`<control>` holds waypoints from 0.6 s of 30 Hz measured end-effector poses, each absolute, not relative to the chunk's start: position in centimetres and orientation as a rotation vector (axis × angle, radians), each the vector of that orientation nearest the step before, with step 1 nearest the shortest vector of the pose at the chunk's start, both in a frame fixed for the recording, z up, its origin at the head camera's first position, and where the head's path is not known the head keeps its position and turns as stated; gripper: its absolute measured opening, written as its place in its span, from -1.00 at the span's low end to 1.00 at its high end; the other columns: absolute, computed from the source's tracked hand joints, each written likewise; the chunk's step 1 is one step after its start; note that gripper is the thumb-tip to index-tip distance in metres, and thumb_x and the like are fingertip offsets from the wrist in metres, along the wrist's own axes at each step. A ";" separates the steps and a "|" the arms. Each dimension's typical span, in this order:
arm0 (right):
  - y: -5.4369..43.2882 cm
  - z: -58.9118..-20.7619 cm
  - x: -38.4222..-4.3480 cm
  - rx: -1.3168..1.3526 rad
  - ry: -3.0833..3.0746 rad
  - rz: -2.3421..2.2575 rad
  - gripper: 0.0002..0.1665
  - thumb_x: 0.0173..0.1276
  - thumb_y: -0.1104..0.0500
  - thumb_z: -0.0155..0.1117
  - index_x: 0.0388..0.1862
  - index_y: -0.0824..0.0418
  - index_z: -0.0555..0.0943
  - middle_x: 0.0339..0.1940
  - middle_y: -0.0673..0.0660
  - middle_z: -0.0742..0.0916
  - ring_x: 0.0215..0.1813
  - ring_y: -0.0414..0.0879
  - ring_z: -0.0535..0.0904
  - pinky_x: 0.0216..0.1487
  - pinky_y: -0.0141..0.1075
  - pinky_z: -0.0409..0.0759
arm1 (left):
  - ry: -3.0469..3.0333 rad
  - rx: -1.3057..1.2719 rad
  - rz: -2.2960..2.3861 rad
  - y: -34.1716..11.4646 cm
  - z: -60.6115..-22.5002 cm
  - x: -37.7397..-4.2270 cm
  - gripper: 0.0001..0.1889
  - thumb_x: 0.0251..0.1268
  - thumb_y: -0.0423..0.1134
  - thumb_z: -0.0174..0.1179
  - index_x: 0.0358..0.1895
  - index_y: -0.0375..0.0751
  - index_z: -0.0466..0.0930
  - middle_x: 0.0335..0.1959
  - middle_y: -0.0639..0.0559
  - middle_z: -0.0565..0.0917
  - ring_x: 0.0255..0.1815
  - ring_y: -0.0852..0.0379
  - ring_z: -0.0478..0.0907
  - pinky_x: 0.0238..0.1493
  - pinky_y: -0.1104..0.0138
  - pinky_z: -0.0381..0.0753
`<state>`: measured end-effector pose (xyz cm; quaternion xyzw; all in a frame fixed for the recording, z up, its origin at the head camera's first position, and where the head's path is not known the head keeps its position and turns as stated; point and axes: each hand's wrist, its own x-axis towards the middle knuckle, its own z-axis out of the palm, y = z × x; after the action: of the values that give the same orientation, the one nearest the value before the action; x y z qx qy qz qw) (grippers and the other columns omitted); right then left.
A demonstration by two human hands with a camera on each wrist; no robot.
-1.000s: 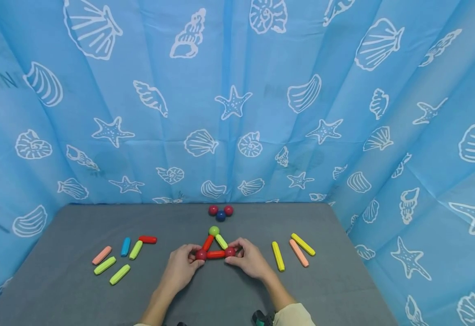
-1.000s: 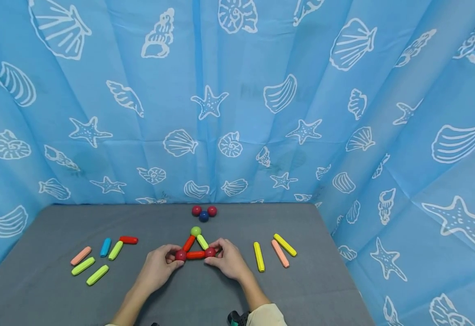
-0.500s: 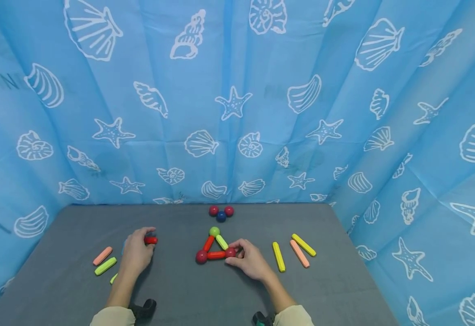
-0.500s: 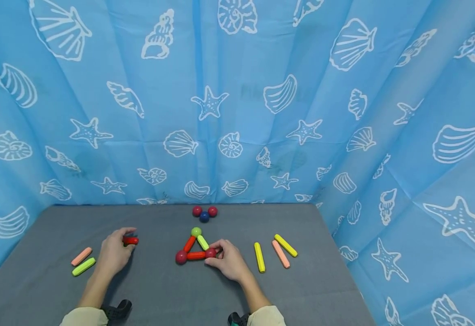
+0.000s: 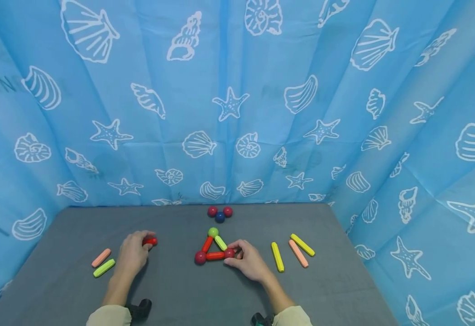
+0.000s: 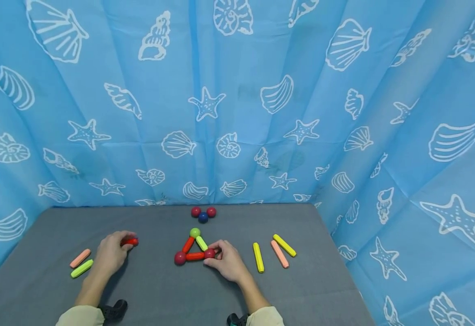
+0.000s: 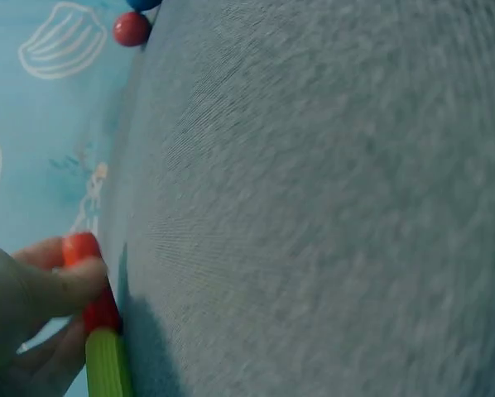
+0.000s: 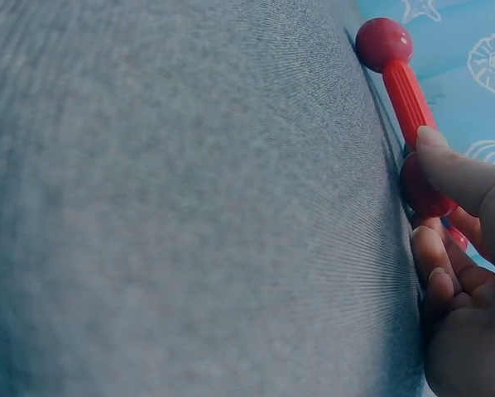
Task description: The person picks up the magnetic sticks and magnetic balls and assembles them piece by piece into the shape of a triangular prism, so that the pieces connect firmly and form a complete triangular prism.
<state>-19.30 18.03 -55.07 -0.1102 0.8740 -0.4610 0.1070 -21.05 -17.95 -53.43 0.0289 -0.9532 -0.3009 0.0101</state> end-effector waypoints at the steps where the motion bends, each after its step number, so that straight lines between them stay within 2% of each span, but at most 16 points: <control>1: 18.0 -55.1 -19.3 -0.326 2.575 -1.355 -0.52 0.31 0.02 0.50 0.15 0.11 0.61 -0.14 0.08 0.61 -0.30 -0.19 0.47 -0.33 -0.43 0.43 | -2.949 0.075 -0.953 -18.0 -53.5 -21.0 -0.62 0.39 -0.42 0.25 0.25 -0.25 0.60 0.13 -0.33 0.63 0.14 -0.29 0.56 0.12 -0.21 0.55; 7: 18.0 -55.0 -19.2 -0.324 2.584 -1.349 -0.52 0.31 0.01 0.50 0.14 0.11 0.60 -0.15 0.07 0.60 -0.29 -0.19 0.47 -0.33 -0.44 0.42 | -2.728 -0.041 -1.208 -15.6 -52.9 -19.9 -0.64 0.40 -0.31 0.30 0.22 -0.13 0.59 0.06 -0.14 0.66 0.10 -0.11 0.68 0.07 0.01 0.70; 13: 18.1 -55.0 -19.2 -0.330 2.587 -1.354 -0.52 0.31 0.01 0.50 0.15 0.12 0.60 -0.13 0.06 0.61 -0.28 -0.19 0.47 -0.32 -0.44 0.43 | -2.630 -0.120 -1.562 -10.9 -52.3 -18.8 -0.66 0.27 -0.32 0.40 0.08 0.00 0.60 -0.03 0.03 0.75 0.03 0.06 0.72 -0.06 0.33 0.75; 18: 17.9 -55.1 -19.2 -0.351 2.596 -1.354 -0.52 0.32 0.01 0.49 0.14 0.13 0.61 -0.10 0.07 0.62 -0.28 -0.22 0.47 -0.30 -0.44 0.44 | -2.630 -0.115 -1.642 -8.3 -52.8 -18.3 -0.66 0.19 -0.34 0.45 -0.01 0.05 0.63 -0.11 0.11 0.75 -0.03 0.17 0.69 -0.11 0.40 0.73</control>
<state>-19.23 17.94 -55.10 -0.1184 0.8763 -0.4570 0.0960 -18.33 -8.26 -52.82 -0.0371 -0.8475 -0.5291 0.0198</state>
